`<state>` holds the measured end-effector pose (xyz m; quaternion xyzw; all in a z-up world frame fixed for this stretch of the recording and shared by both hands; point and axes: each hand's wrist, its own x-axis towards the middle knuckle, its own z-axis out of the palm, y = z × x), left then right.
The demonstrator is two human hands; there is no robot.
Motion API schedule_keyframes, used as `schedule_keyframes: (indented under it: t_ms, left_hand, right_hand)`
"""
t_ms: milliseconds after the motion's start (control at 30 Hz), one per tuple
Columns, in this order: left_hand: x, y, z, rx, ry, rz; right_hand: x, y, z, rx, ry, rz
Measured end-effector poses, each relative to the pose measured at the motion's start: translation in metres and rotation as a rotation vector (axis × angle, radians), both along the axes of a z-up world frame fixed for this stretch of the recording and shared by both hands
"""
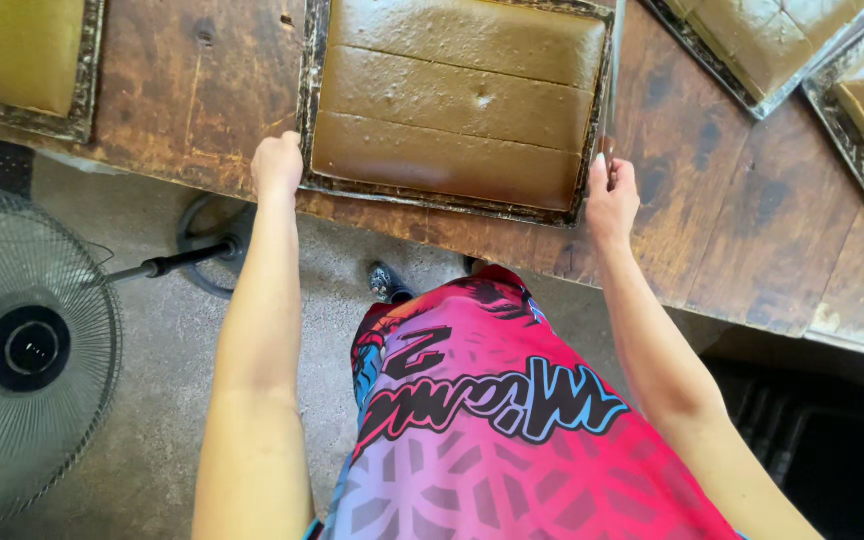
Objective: The person slices rectangular slabs of dark brown food on metal trays using a long knife, creating square and then triangular portions.
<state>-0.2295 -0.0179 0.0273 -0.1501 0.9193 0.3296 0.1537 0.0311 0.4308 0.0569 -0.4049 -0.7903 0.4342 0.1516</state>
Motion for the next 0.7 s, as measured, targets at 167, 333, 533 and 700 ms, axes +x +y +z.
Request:
schedule_keyframes:
  t_ms: [167, 333, 533, 700]
  left_hand:
    - [0.049, -0.022, -0.003, 0.017, -0.026, 0.045]
    - [0.13, -0.005, -0.039, 0.391, -0.031, 0.284]
    - [0.194, 0.033, -0.061, 0.571, 0.007, 0.339]
    - [0.206, 0.032, -0.056, 0.59, 0.043, 0.288]
  right_hand:
    - [-0.044, 0.012, 0.001, 0.141, 0.135, 0.209]
    - [-0.076, -0.055, 0.02, -0.155, 0.208, 0.499]
    - [-0.073, -0.166, 0.042, -0.981, -0.043, 0.543]
    - [-0.074, -0.195, 0.043, -1.215, -0.09, 0.449]
